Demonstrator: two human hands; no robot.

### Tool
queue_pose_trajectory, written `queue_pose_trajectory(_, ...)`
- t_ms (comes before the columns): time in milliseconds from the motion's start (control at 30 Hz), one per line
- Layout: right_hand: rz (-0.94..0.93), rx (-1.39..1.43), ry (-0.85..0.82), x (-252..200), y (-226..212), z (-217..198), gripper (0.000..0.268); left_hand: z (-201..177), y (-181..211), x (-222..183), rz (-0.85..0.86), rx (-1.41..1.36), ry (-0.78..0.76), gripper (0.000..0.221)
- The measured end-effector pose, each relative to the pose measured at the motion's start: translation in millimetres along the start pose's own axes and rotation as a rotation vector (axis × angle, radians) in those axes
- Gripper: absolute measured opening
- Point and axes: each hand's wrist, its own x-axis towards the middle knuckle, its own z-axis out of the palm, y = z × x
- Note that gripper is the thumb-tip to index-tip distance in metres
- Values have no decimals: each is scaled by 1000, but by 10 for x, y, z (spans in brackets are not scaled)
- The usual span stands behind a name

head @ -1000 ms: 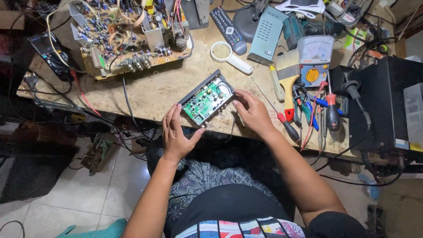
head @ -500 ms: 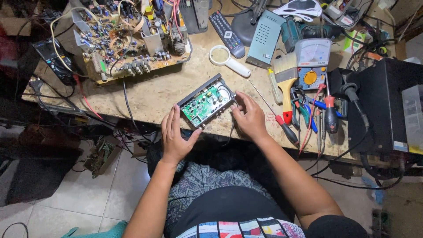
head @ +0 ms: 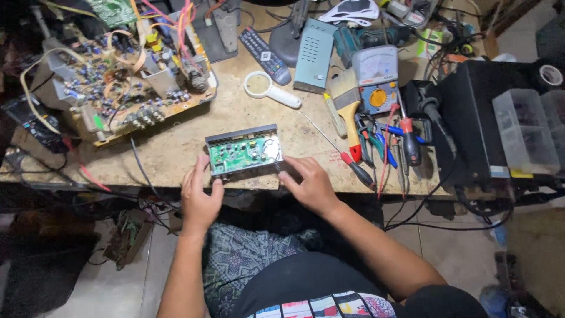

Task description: Disassembling an electronic device to inspect and repair its internal circuit boards.

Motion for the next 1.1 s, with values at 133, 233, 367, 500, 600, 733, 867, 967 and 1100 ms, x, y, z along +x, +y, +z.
queue_pose_trajectory(133,-38,-2,-18,-35,-105,-91,40,-23,-92,65,-19,0,16,64)
queue_pose_trajectory(233,-78,41,-73,38,-17,-162,38,39,-111,52,-72,13,45,57)
queue_pose_trajectory(367,-43,-318,46,357,449,-299,30,108,-114,16,-19,73,126,54)
queue_pose_trajectory(500,95,-773,82,691,949,-446,33,189,-100,3,-110,6,199,52)
queue_pose_trajectory(600,65,-868,85,772,1221,-329,20,289,7,149,-43,81,273,49)
queue_pose_trajectory(733,-51,-896,163,841,1330,-189,10,421,351,593,154,255,143,32)
queue_pose_trajectory(867,-16,-836,183,955,1241,-182,6,818,249,923,278,363,-148,26)
queue_pose_trajectory(967,20,-820,184,1028,1224,-169,15,892,302,1212,182,381,-530,37)
queue_pose_trajectory(1100,161,-701,79,1044,1092,-354,36,886,398,1482,62,330,-880,29)
